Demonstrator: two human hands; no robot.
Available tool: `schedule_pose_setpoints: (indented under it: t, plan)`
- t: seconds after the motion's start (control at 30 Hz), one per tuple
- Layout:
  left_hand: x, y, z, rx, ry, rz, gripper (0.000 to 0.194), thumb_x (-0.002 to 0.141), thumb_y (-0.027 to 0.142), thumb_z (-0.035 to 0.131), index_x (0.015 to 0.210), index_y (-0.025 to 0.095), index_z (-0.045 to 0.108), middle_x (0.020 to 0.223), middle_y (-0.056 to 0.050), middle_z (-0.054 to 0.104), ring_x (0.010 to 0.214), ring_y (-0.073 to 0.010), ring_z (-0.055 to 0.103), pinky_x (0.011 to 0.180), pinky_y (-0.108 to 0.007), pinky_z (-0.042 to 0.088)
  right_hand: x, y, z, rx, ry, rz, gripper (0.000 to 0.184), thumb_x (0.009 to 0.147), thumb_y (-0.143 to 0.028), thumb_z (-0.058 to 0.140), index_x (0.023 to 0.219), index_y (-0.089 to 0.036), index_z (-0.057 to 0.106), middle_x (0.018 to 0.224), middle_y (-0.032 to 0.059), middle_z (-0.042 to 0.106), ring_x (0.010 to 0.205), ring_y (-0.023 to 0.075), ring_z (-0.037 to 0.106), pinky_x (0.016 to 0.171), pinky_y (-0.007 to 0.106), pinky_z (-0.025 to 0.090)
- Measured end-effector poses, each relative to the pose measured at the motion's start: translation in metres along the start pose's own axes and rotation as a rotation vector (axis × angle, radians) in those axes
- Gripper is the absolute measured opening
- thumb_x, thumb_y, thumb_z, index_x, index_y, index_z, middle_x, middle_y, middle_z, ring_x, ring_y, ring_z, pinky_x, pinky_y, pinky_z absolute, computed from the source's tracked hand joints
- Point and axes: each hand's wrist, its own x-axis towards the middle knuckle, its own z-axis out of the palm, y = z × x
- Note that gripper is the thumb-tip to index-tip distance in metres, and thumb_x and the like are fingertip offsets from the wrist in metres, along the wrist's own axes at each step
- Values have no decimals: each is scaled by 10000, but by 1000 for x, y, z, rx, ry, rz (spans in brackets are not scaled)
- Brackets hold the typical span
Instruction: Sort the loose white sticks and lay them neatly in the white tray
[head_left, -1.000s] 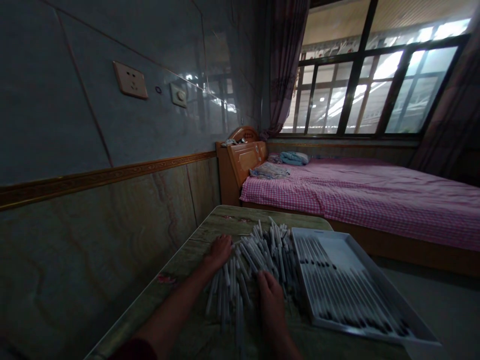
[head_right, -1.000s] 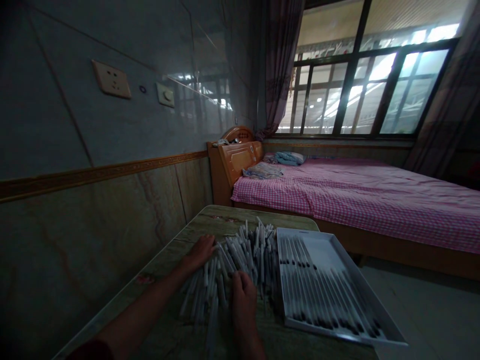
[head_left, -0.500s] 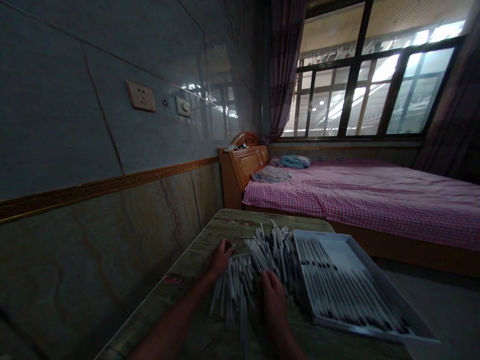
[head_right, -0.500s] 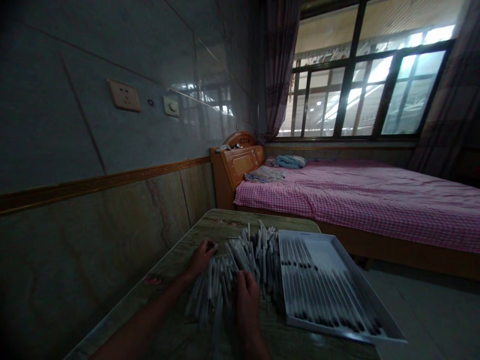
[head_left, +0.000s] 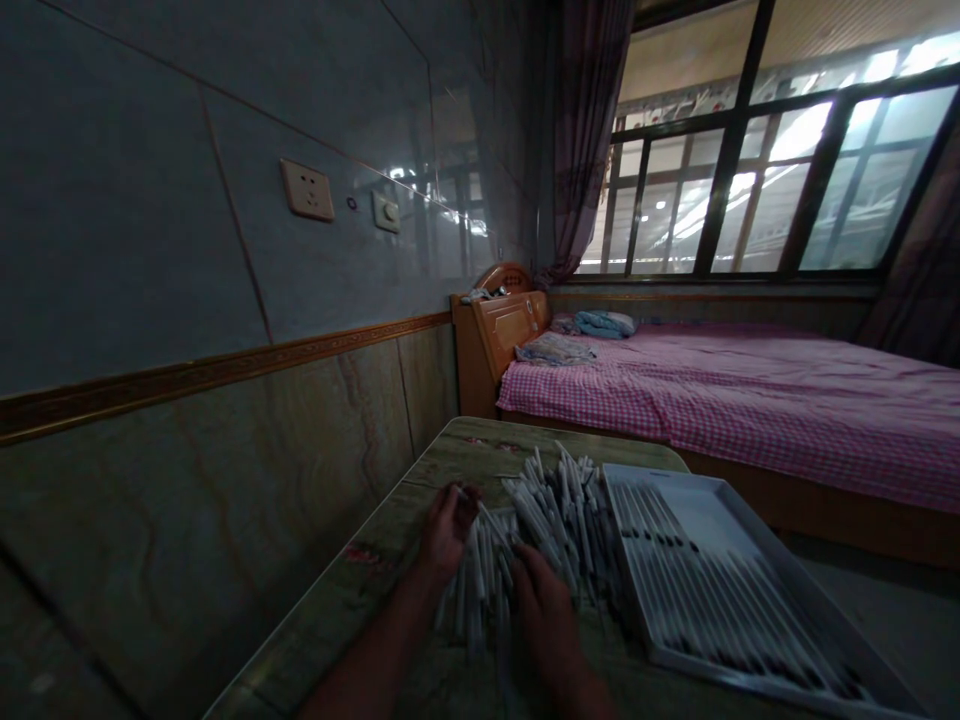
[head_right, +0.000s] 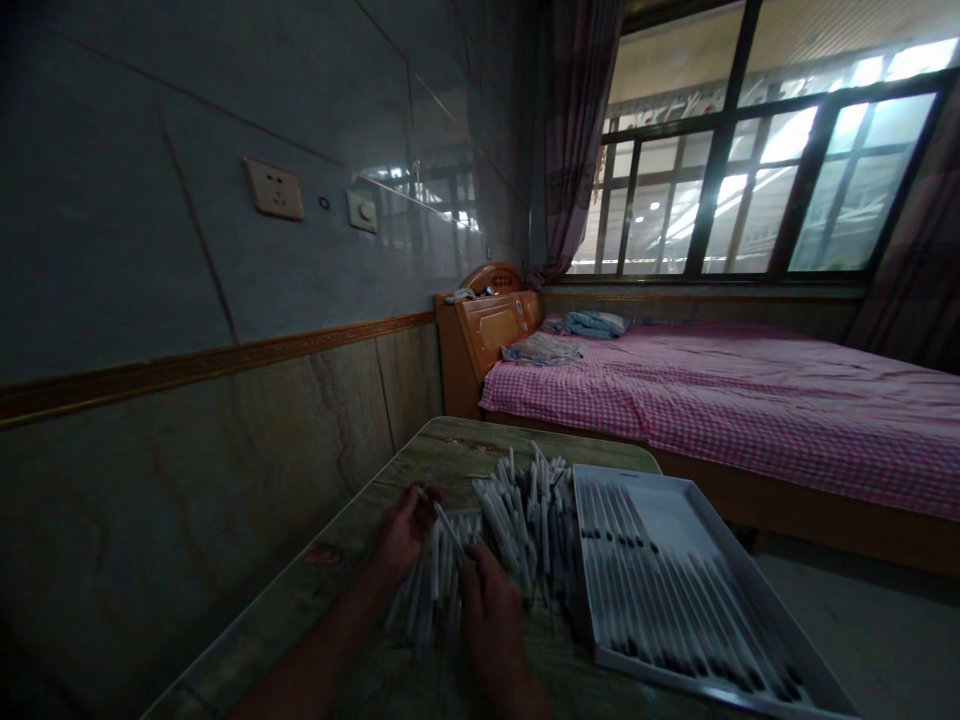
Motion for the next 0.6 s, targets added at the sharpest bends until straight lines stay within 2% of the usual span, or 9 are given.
schedule_pose_setpoints:
  t: [0.1, 0.23, 0.37, 0.6]
  plan:
    - [-4, -1, 1, -32, -31, -74, 81, 773, 227, 667, 788, 165, 616, 732, -19, 720, 679, -139, 701, 651, -243, 555, -1, 2, 1, -34, -28, -19, 338, 879, -405, 483, 1072, -217, 688, 1037, 78, 718, 950, 237, 668, 823, 334, 518]
    - [-10, -5, 3, -49, -61, -121, 75, 771, 220, 671, 782, 154, 636, 748, -33, 732, 674, -156, 707, 685, -280, 575, -1, 4, 1, -68, 7, -12, 326, 876, -381, 491, 1068, -213, 695, 1031, 81, 722, 942, 244, 675, 815, 347, 528]
    - [-13, -8, 5, -84, -61, -174, 81, 756, 212, 690, 770, 152, 637, 743, -40, 737, 690, -165, 710, 722, -296, 576, 1, 4, 0, -93, -14, 15, 335, 872, -378, 480, 1079, -220, 690, 1046, 80, 718, 966, 248, 671, 839, 362, 524]
    - [-17, -6, 8, 9, -87, -91, 225, 676, 284, 762, 774, 168, 596, 722, -14, 722, 712, -179, 710, 734, -314, 568, 1, 1, -1, -167, -10, 9, 364, 885, -359, 429, 1082, -191, 685, 1034, 96, 719, 944, 248, 681, 813, 357, 532]
